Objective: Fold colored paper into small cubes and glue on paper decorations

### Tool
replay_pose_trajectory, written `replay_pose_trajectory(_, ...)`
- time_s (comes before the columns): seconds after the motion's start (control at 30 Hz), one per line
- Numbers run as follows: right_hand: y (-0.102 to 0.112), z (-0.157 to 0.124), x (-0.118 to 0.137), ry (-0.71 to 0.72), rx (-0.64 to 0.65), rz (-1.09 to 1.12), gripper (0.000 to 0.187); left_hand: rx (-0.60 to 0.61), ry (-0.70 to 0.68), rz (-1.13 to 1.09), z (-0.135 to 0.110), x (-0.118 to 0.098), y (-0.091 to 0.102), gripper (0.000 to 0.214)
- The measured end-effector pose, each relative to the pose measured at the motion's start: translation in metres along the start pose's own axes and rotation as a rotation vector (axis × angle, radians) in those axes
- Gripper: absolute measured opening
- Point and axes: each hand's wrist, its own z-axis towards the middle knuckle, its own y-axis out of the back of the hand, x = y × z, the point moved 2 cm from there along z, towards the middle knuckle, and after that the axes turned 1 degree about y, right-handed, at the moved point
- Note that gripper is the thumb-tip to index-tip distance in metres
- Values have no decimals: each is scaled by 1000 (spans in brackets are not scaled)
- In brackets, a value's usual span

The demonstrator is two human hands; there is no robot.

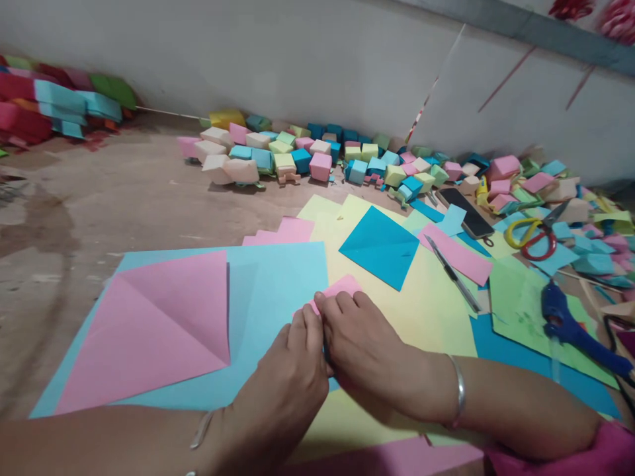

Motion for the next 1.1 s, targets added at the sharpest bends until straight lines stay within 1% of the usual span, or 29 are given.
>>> replay_pose_trajectory(0.07,-1,-2,1,-41,5,-34,35,-19,-19,16,0,0,0,39)
replay_pose_trajectory(0.13,-4,-5,-1,-124,16,-100,40,-26,-16,41,1,0,0,39)
replay_pose_trajectory(0.2,-6,-7,-5,-191,35,-159,42,-8,-24,63,2,0,1,42)
replay_pose_trajectory(0.3,-7,-6,-9,-203,51,-179,38,27,-35,52,2,2,2,43)
replay_pose_trajectory(0.43,-4,-3,-9,-248,66,-164,31,12,31,43,-2,3,0,50)
replay_pose_trajectory(0.5,-3,-3,-8,-256,88,-173,35,0,51,70,-4,2,-2,54)
replay_pose_trajectory(0.67,1,-4,-5,-256,158,-201,54,-26,114,137,-6,-1,-6,57)
replay_pose_trajectory(0.8,9,-2,-8,-255,297,-121,62,-61,124,138,-8,-5,-8,60)
replay_pose_trajectory(0.9,14,-1,-10,-249,397,-32,67,-21,143,105,-10,-7,-8,60)
replay_pose_trajectory(1.03,17,1,-13,-218,401,24,66,75,176,60,-10,-8,-1,58)
replay_pose_trajectory(1.1,15,3,-16,-248,406,8,66,103,228,4,-10,-6,4,53)
